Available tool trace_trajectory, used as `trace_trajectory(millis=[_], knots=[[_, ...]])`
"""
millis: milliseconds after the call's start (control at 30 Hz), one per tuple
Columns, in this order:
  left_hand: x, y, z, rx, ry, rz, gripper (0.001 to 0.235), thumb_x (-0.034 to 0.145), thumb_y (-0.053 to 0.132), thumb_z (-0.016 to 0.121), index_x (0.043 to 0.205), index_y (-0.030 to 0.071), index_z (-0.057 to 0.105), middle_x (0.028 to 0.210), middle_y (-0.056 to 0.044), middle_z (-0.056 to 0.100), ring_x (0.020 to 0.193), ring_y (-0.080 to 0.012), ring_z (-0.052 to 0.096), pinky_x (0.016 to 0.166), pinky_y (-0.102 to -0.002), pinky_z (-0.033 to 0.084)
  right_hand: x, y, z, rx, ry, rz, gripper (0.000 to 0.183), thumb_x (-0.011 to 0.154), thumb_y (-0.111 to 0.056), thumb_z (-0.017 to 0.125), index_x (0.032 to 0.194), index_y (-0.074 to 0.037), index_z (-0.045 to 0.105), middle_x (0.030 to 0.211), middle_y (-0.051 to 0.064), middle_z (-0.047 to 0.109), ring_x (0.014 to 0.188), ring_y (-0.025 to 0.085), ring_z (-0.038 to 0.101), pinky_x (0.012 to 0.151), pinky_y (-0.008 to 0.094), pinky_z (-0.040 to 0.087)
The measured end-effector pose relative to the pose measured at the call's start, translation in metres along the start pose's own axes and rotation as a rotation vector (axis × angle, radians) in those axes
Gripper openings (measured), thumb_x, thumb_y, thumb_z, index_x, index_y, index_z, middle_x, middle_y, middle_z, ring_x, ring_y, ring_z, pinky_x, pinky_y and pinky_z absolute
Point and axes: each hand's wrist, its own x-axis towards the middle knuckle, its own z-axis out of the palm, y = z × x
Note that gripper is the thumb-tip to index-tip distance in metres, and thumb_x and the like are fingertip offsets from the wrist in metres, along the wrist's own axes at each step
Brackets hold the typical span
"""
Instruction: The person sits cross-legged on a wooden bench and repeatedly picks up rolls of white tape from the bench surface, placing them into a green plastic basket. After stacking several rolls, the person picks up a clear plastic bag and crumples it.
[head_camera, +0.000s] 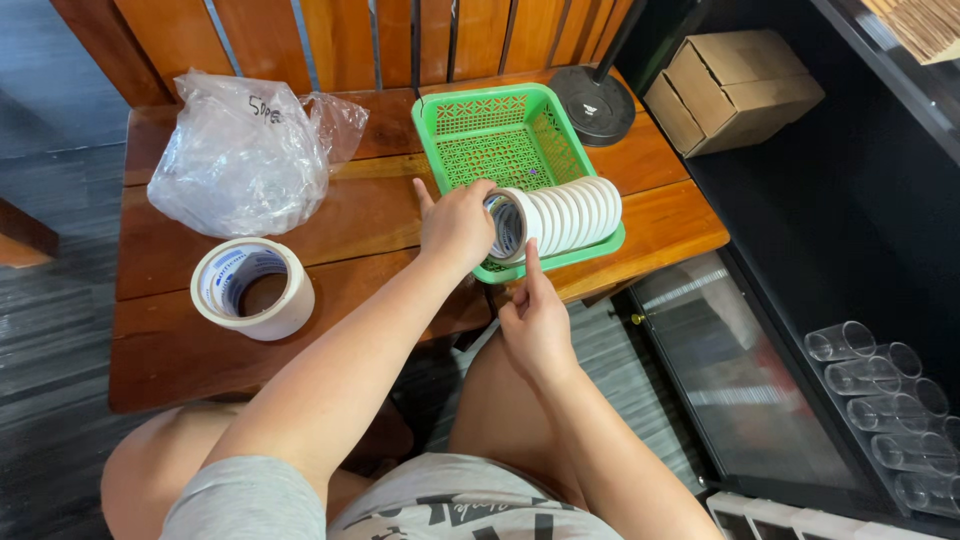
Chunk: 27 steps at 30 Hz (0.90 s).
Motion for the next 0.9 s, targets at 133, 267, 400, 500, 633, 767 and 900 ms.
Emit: trace_trajectory(millis=[133, 267, 400, 500, 633, 767, 900], knots=[[-0.003, 0.0, 0.001, 0.015, 0.021, 0.024, 0.039, 0.093, 0.013, 0.056, 0.132, 0.018, 0.064, 0.113, -0.017, 0.074, 0.129, -0.0355, 0.063, 0.122, -0.071, -0.003, -0.003, -0.005, -0.001, -0.012, -0.063, 0.059, 0.093, 0.085, -0.008, 0.06, 0.169, -0.026, 0.022, 0.091, 0.0, 0.056, 0.087, 0.018, 0.068, 0.084, 0.033, 0.056], [-0.007, 0.004, 0.001, 0.052, 0.013, 0.051, 0.038, 0.092, 0.011, 0.056, 0.13, 0.014, 0.065, 0.111, -0.019, 0.075, 0.136, -0.0371, 0.058, 0.121, -0.071, -0.005, -0.004, -0.012, -0.004, -0.058, -0.102, 0.091, 0.092, 0.088, -0.011, 0.059, 0.169, -0.027, 0.019, 0.092, -0.001, 0.056, 0.091, 0.018, 0.068, 0.087, 0.033, 0.056], [-0.007, 0.004, 0.004, 0.057, 0.022, 0.057, 0.036, 0.092, 0.01, 0.058, 0.127, 0.012, 0.065, 0.11, -0.019, 0.076, 0.137, -0.0364, 0.057, 0.122, -0.071, -0.006, -0.005, -0.016, -0.007, -0.099, -0.129, 0.105, 0.092, 0.09, -0.012, 0.058, 0.17, -0.027, 0.017, 0.093, -0.001, 0.056, 0.094, 0.018, 0.067, 0.087, 0.034, 0.055], [-0.004, 0.001, 0.01, 0.06, 0.025, 0.069, 0.036, 0.092, 0.012, 0.058, 0.127, 0.014, 0.064, 0.11, -0.017, 0.076, 0.135, -0.0353, 0.06, 0.122, -0.071, -0.006, -0.006, -0.018, -0.008, -0.097, -0.115, 0.084, 0.091, 0.09, -0.01, 0.056, 0.17, -0.025, 0.017, 0.092, 0.001, 0.055, 0.091, 0.02, 0.065, 0.085, 0.036, 0.055], [-0.002, 0.0, 0.017, 0.069, 0.012, 0.078, 0.035, 0.093, 0.011, 0.055, 0.127, 0.012, 0.065, 0.107, -0.018, 0.076, 0.133, -0.0356, 0.061, 0.122, -0.071, -0.007, -0.004, -0.013, -0.006, -0.115, -0.108, 0.081, 0.089, 0.09, -0.011, 0.056, 0.17, -0.025, 0.019, 0.091, 0.0, 0.055, 0.09, 0.02, 0.065, 0.084, 0.035, 0.054], [0.0, -0.004, 0.023, 0.073, 0.01, 0.096, 0.034, 0.093, 0.011, 0.055, 0.125, 0.008, 0.063, 0.104, -0.021, 0.076, 0.13, -0.0381, 0.062, 0.122, -0.071, -0.003, -0.003, -0.008, -0.003, -0.13, -0.099, 0.057, 0.089, 0.091, -0.012, 0.058, 0.17, -0.026, 0.018, 0.092, 0.001, 0.056, 0.091, 0.021, 0.066, 0.083, 0.037, 0.054], [0.009, -0.015, 0.043, 0.059, 0.002, 0.093, 0.038, 0.091, 0.013, 0.06, 0.129, 0.008, 0.061, 0.117, -0.021, 0.073, 0.135, -0.0389, 0.058, 0.124, -0.068, 0.004, 0.0, 0.003, 0.002, -0.136, -0.054, 0.008, 0.091, 0.089, -0.013, 0.062, 0.169, -0.027, 0.021, 0.09, 0.0, 0.056, 0.083, 0.019, 0.066, 0.077, 0.035, 0.054]])
